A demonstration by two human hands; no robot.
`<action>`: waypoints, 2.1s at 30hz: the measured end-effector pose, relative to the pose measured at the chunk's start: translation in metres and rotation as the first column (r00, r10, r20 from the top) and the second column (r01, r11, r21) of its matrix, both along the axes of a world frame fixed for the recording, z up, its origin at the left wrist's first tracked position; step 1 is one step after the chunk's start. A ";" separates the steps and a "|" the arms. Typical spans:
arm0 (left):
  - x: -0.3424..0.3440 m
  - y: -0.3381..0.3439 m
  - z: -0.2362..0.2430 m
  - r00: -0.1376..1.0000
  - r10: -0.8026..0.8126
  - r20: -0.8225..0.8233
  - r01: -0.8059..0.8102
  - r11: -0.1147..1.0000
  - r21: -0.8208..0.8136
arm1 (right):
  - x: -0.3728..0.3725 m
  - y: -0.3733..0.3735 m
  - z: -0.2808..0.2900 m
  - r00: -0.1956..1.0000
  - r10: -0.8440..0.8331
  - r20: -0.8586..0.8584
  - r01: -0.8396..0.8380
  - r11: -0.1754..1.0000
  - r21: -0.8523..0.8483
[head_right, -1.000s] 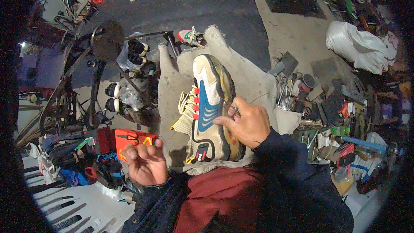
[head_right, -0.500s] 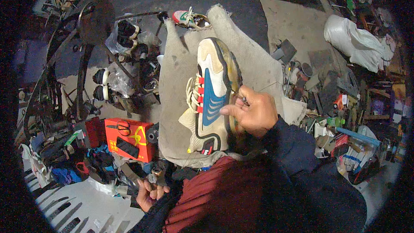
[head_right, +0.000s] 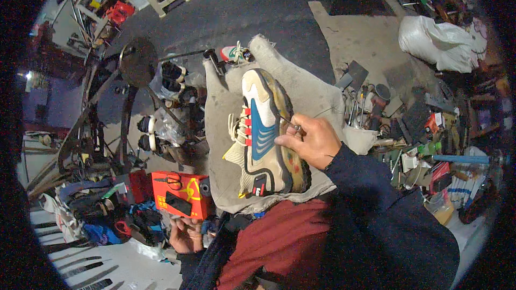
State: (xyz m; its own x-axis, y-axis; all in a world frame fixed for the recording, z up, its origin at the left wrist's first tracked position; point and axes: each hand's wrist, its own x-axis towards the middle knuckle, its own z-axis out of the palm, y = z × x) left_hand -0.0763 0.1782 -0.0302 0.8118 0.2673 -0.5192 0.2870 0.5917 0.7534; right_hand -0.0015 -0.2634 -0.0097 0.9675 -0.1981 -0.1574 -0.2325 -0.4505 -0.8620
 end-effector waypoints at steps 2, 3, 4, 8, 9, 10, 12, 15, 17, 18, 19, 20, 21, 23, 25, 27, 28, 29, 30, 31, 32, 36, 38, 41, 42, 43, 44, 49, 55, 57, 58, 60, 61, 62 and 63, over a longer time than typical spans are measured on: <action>0.010 0.053 -0.026 0.996 -0.090 0.005 0.089 0.994 0.070 | -0.003 -0.015 -0.007 0.999 -0.042 0.025 0.039 0.994 0.107; 0.012 0.081 -0.035 0.997 -0.028 -0.069 0.035 0.995 0.094 | -0.003 -0.026 -0.012 0.985 -0.165 0.041 0.156 0.973 0.171; 0.016 0.107 -0.042 0.990 0.021 -0.137 -0.007 0.995 0.098 | -0.003 -0.038 -0.016 0.961 -0.277 0.023 0.261 0.928 0.268; 0.035 0.154 -0.038 0.793 0.034 -0.608 0.275 0.871 0.408 | -0.006 -0.092 -0.016 0.897 -0.378 0.230 0.431 0.862 -0.265; 0.039 0.138 -0.036 0.850 -0.152 -0.505 0.479 0.622 0.619 | -0.009 -0.093 -0.015 0.897 -0.279 0.343 0.389 0.867 -0.312; 0.043 0.115 -0.030 0.841 -0.276 -0.465 0.534 0.284 0.797 | -0.012 -0.090 -0.013 0.904 -0.264 0.336 0.375 0.867 -0.329; 0.051 0.051 -0.008 0.823 -0.443 -0.355 0.438 0.097 0.894 | -0.029 -0.072 -0.005 0.946 -0.052 0.321 0.109 0.981 -0.162; 0.056 -0.061 0.027 0.869 -0.484 0.101 0.352 0.749 0.561 | -0.048 -0.033 0.001 0.952 0.154 0.264 -0.157 0.988 -0.009; 0.059 -0.115 0.049 0.838 -0.524 0.156 0.494 0.848 0.195 | -0.054 -0.019 0.003 0.961 0.207 0.182 -0.237 0.958 0.162; 0.063 -0.134 0.055 0.801 -0.583 0.136 0.584 0.811 0.036 | -0.054 -0.017 0.004 0.961 0.210 0.181 -0.237 0.961 0.142; 0.066 -0.148 0.058 0.776 -0.625 0.088 0.627 0.779 0.011 | -0.054 -0.016 0.004 0.958 0.232 0.168 -0.253 0.960 0.122; 0.072 -0.157 0.059 0.762 -0.648 0.022 0.648 0.760 -0.045 | -0.051 -0.019 0.005 0.960 0.245 0.136 -0.259 0.961 0.096; 0.078 -0.163 0.059 0.723 -0.690 0.017 0.690 0.722 -0.055 | -0.049 -0.021 0.005 0.954 0.246 0.174 -0.265 0.959 0.096; 0.090 -0.171 0.054 0.634 -0.773 0.025 0.769 0.627 -0.125 | -0.046 -0.023 0.007 0.950 0.260 0.173 -0.278 0.957 0.088; 0.100 -0.178 0.048 0.542 -0.840 -0.024 0.833 0.541 -0.112 | -0.044 -0.024 0.008 0.948 0.243 0.204 -0.268 0.958 0.104; 0.105 -0.191 0.045 0.522 -0.851 -0.048 0.848 0.525 -0.077 | -0.043 -0.025 0.008 0.948 0.255 0.192 -0.279 0.954 0.107; 0.107 -0.200 0.044 0.511 -0.858 -0.051 0.858 0.513 -0.039 | -0.042 -0.026 0.007 0.948 0.264 0.178 -0.284 0.954 0.099; 0.109 -0.208 0.043 0.498 -0.865 -0.053 0.867 0.499 -0.001 | -0.042 -0.027 0.007 0.952 0.269 0.146 -0.283 0.955 0.090; 0.110 -0.216 0.042 0.485 -0.873 -0.056 0.874 0.484 0.035 | -0.041 -0.028 0.006 0.950 0.269 0.159 -0.286 0.954 0.095; 0.111 -0.224 0.041 0.488 -0.871 -0.062 0.873 0.485 0.051 | -0.039 -0.028 0.006 0.952 0.267 0.152 -0.284 0.954 0.099; 0.111 -0.231 0.039 0.491 -0.869 -0.065 0.871 0.487 0.068 | -0.038 -0.028 0.007 0.954 0.272 0.130 -0.285 0.953 0.099; 0.112 -0.241 0.033 0.468 -0.884 -0.019 0.842 0.439 0.313 | -0.030 -0.029 0.015 0.956 0.273 0.105 -0.281 0.958 0.065; 0.112 -0.241 0.029 0.445 -0.895 0.013 0.828 0.417 0.376 | -0.023 -0.035 0.022 0.946 0.324 0.016 -0.324 0.946 -0.014; 0.115 -0.239 0.025 0.410 -0.911 0.032 0.829 0.387 0.403 | -0.002 -0.049 0.026 0.909 0.416 0.031 -0.416 0.909 -0.006; 0.117 -0.238 0.024 0.396 -0.917 0.036 0.819 0.370 0.439 | 0.005 -0.053 0.027 0.886 0.463 0.026 -0.462 0.886 -0.039; 0.119 -0.237 0.022 0.378 -0.925 0.042 0.803 0.350 0.482 | 0.012 -0.056 0.028 0.862 0.507 0.010 -0.506 0.860 -0.066; 0.121 -0.237 0.021 0.361 -0.931 0.045 0.786 0.330 0.523 | 0.019 -0.058 0.028 0.835 0.550 -0.009 -0.549 0.831 -0.090; 0.129 -0.234 0.013 0.329 -0.942 0.065 0.788 0.312 0.531 | 0.037 -0.054 0.030 0.790 0.610 -0.065 -0.613 0.785 -0.087; 0.133 -0.231 0.004 0.336 -0.938 0.089 0.811 0.336 0.480 | 0.048 -0.044 0.024 0.823 0.562 -0.078 -0.567 0.820 -0.073; 0.135 -0.231 0.004 0.320 -0.942 0.105 0.793 0.327 0.515 | 0.051 -0.037 0.021 0.839 0.517 -0.170 -0.534 0.842 -0.072; 0.137 -0.231 0.004 0.328 -0.938 0.113 0.782 0.337 0.525 | 0.051 -0.033 0.021 0.832 0.495 -0.252 -0.525 0.849 -0.067; 0.138 -0.233 0.006 0.335 -0.935 0.117 0.780 0.345 0.523 | 0.050 -0.028 0.021 0.878 0.434 -0.201 -0.456 0.887 -0.077; 0.139 -0.233 0.008 0.332 -0.938 0.101 0.799 0.336 0.499 | 0.049 -0.027 0.022 0.891 0.414 -0.185 -0.434 0.897 -0.085; 0.138 -0.233 0.011 0.326 -0.940 0.103 0.801 0.332 0.498 | 0.047 -0.028 0.022 0.892 0.398 -0.212 -0.416 0.908 -0.046; 0.138 -0.234 0.012 0.342 -0.935 0.099 0.837 0.351 0.421 | 0.046 -0.031 0.022 0.894 0.392 -0.218 -0.406 0.913 -0.024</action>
